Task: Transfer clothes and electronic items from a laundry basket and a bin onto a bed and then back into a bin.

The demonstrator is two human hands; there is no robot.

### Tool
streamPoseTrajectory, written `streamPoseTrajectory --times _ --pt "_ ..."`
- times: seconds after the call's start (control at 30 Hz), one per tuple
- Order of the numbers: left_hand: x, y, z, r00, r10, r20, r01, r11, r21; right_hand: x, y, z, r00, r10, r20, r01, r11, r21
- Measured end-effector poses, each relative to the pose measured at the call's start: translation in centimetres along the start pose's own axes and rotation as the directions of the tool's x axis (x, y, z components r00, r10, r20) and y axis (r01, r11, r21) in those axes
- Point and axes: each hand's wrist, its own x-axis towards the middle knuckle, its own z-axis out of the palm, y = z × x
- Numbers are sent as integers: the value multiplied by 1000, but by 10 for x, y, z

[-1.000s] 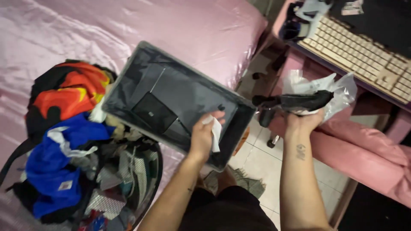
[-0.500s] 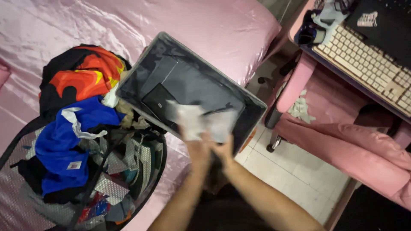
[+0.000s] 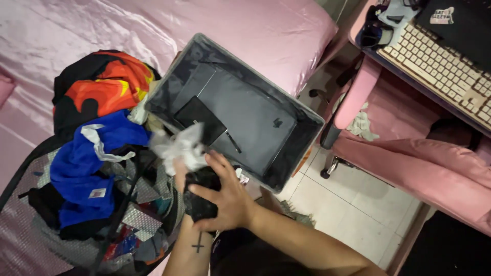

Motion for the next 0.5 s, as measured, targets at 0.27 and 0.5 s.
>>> streamPoseTrajectory --times 0.27,0.5 --pt "-37 29 40 905 -362 225 410 884 -226 10 36 -5 985 -37 -171 -23 942 -335" --pt "-29 -7 19 984 106 142 -121 987 103 5 39 14 868 392 -306 -375 920 115"
